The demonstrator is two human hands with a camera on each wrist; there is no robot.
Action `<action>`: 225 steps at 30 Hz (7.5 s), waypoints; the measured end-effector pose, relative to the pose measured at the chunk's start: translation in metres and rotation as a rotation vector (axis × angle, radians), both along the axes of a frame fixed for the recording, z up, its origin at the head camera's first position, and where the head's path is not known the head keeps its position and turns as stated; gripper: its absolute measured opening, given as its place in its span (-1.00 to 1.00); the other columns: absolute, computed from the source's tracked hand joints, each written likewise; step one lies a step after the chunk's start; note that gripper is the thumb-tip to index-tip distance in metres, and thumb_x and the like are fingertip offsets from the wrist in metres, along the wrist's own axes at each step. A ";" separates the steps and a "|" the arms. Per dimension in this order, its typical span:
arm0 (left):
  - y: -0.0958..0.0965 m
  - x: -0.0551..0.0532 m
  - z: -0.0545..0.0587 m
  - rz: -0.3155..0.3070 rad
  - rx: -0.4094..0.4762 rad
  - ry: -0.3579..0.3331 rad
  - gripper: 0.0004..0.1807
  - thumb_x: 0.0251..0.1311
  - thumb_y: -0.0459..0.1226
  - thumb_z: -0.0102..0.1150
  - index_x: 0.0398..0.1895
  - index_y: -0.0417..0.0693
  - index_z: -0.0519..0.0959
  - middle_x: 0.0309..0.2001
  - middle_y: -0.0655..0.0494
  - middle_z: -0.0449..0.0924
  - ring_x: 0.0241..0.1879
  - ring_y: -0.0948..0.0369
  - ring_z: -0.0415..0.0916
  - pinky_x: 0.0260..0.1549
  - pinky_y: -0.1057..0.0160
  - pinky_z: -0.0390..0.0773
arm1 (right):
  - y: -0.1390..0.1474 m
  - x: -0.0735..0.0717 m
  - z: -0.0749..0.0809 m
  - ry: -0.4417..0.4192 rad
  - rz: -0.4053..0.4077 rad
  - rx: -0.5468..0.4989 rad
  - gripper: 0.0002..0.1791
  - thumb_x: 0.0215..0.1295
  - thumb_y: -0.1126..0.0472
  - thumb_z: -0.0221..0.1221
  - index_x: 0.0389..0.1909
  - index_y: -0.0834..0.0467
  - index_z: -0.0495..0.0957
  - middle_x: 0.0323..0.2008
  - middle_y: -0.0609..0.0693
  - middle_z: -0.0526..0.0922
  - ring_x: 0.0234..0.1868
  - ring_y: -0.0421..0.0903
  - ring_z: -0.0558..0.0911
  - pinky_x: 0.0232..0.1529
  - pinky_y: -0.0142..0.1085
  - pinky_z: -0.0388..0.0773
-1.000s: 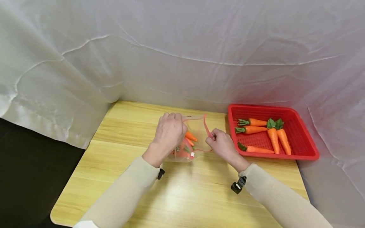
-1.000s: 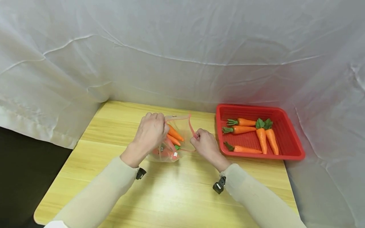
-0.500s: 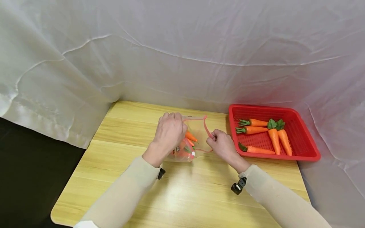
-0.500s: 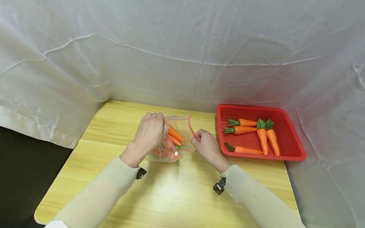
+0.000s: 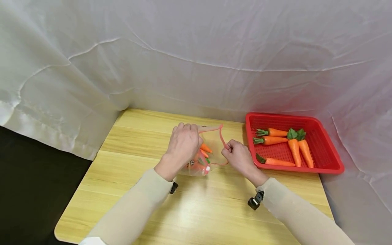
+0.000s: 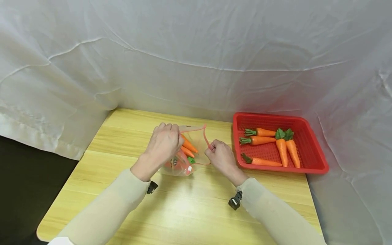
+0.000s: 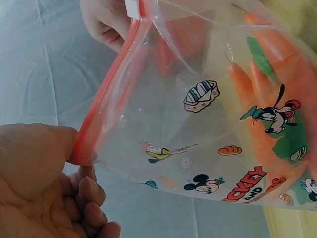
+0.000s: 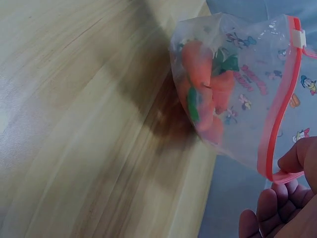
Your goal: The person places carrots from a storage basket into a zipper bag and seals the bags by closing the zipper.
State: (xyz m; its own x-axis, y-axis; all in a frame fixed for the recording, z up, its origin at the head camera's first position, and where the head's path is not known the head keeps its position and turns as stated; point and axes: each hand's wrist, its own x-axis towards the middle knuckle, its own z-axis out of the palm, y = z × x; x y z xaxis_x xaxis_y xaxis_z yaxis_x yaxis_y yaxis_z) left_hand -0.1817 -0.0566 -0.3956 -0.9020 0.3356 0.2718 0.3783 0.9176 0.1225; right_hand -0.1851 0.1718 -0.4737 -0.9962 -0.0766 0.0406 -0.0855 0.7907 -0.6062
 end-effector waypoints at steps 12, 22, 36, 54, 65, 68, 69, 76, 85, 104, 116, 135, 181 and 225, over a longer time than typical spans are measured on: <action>-0.002 -0.002 -0.003 -0.020 0.049 0.022 -0.76 0.33 -0.32 0.09 -0.52 -0.07 0.36 -0.55 0.08 0.36 -0.45 0.06 0.27 -0.41 0.21 0.29 | 0.012 0.000 -0.004 0.003 0.004 0.016 -0.87 0.31 0.11 0.19 -0.33 0.08 0.60 -0.40 -0.02 0.62 -0.47 -0.10 0.50 -0.38 -0.25 0.43; -0.004 -0.001 -0.004 -0.025 0.107 0.036 -0.73 0.28 -0.36 0.07 -0.58 -0.05 0.31 -0.59 0.11 0.26 -0.50 0.07 0.22 -0.44 0.22 0.22 | 0.076 -0.005 0.008 0.185 0.050 0.184 -0.77 0.38 0.15 0.20 -0.15 0.24 0.65 -0.22 0.17 0.66 -0.24 0.11 0.62 -0.22 0.03 0.58; -0.008 0.000 -0.009 -0.041 0.104 0.146 -0.69 0.23 -0.40 0.12 -0.62 -0.04 0.29 -0.63 0.16 0.14 -0.55 0.11 0.19 -0.51 0.24 0.19 | 0.205 -0.060 0.024 0.529 0.359 0.719 -0.71 0.13 0.27 0.42 -0.25 0.31 0.54 -0.32 0.21 0.60 -0.24 0.27 0.59 -0.29 0.10 0.53; -0.014 0.012 -0.012 -0.022 0.123 0.141 -0.66 0.18 -0.42 0.10 -0.65 -0.02 0.22 -0.63 0.17 0.05 -0.57 0.13 0.12 -0.49 0.27 0.10 | 0.264 -0.096 -0.015 0.280 0.587 0.986 -0.66 0.23 0.26 0.33 -0.02 0.33 0.61 -0.01 0.27 0.66 0.07 0.29 0.59 0.09 0.26 0.51; -0.012 0.014 -0.009 0.012 0.103 -0.024 -0.76 0.32 -0.32 0.05 -0.53 -0.05 0.35 -0.58 0.11 0.31 -0.46 0.08 0.27 -0.35 0.22 0.31 | 0.265 -0.086 -0.033 0.023 0.572 1.033 -0.47 0.36 0.22 0.31 0.26 0.40 0.55 0.33 0.44 0.52 0.38 0.47 0.45 0.39 0.36 0.30; -0.012 0.014 -0.010 0.006 0.106 -0.011 -0.76 0.31 -0.34 0.05 -0.54 -0.04 0.34 -0.59 0.13 0.28 -0.48 0.09 0.25 -0.36 0.23 0.29 | 0.265 -0.086 -0.039 0.020 0.567 1.030 -0.53 0.40 0.26 0.24 0.26 0.39 0.55 0.33 0.44 0.52 0.39 0.47 0.45 0.40 0.36 0.30; -0.012 0.014 -0.010 0.001 0.106 -0.004 -0.75 0.30 -0.35 0.06 -0.55 -0.04 0.34 -0.59 0.13 0.27 -0.48 0.09 0.25 -0.36 0.23 0.29 | 0.264 -0.086 -0.040 0.025 0.566 1.030 -0.54 0.41 0.26 0.23 0.25 0.39 0.56 0.33 0.43 0.53 0.38 0.46 0.46 0.39 0.35 0.31; -0.012 0.012 -0.010 0.002 0.111 0.008 -0.76 0.31 -0.35 0.05 -0.55 -0.04 0.34 -0.60 0.13 0.27 -0.49 0.09 0.26 -0.37 0.24 0.29 | 0.263 -0.086 -0.046 0.007 0.532 0.985 -0.59 0.41 0.30 0.22 0.21 0.40 0.55 0.21 0.40 0.62 0.29 0.45 0.52 0.34 0.36 0.37; -0.010 0.012 -0.010 -0.016 0.111 0.011 -0.77 0.31 -0.34 0.05 -0.54 -0.05 0.37 -0.59 0.13 0.26 -0.49 0.08 0.26 -0.38 0.23 0.30 | 0.271 -0.078 -0.053 -0.075 0.466 0.909 -0.61 0.44 0.32 0.13 0.21 0.40 0.51 0.14 0.44 0.64 0.26 0.51 0.52 0.34 0.43 0.31; -0.009 0.006 -0.011 -0.036 0.130 -0.082 -0.78 0.35 -0.33 0.00 -0.51 -0.05 0.39 -0.56 0.10 0.36 -0.45 0.08 0.31 -0.33 0.21 0.33 | 0.277 -0.063 -0.035 0.028 0.332 0.777 -0.47 0.19 0.14 0.41 0.10 0.28 0.48 0.08 0.37 0.63 0.17 0.44 0.49 0.16 0.40 0.34; -0.009 0.002 -0.011 -0.039 0.159 -0.131 -0.74 0.37 -0.32 0.01 -0.54 -0.04 0.37 -0.55 0.09 0.37 -0.44 0.07 0.33 -0.33 0.20 0.34 | 0.270 -0.037 -0.017 0.206 0.305 0.752 -0.43 0.09 0.15 0.51 0.06 0.25 0.50 -0.02 0.30 0.58 0.06 0.38 0.50 0.06 0.30 0.43; -0.009 -0.005 -0.011 -0.038 0.170 -0.162 -0.74 0.37 -0.31 0.01 -0.54 -0.05 0.38 -0.55 0.08 0.37 -0.43 0.06 0.36 -0.31 0.16 0.40 | 0.261 -0.017 -0.003 0.379 0.307 0.792 -0.47 -0.04 0.20 0.55 -0.11 0.25 0.48 -0.20 0.23 0.60 -0.04 0.31 0.54 -0.16 0.17 0.41; -0.008 -0.012 -0.010 -0.043 0.123 -0.037 -0.76 0.29 -0.36 0.07 -0.56 -0.04 0.35 -0.57 0.11 0.30 -0.44 0.06 0.29 -0.37 0.20 0.29 | 0.204 0.034 0.068 0.665 0.310 0.610 -0.42 0.42 -0.22 -0.08 -0.26 0.25 0.57 -0.46 0.12 0.56 -0.24 0.27 0.49 -0.21 0.13 0.29; -0.002 -0.006 0.008 -0.032 0.188 -0.146 -0.80 0.38 -0.26 0.10 -0.44 -0.07 0.45 -0.49 0.10 0.44 -0.36 0.05 0.37 -0.24 0.18 0.38 | -0.016 -0.006 -0.012 0.846 0.435 0.562 -0.82 0.23 0.18 0.35 -0.32 0.13 0.52 -0.37 0.01 0.62 -0.25 0.06 0.53 -0.26 -0.13 0.33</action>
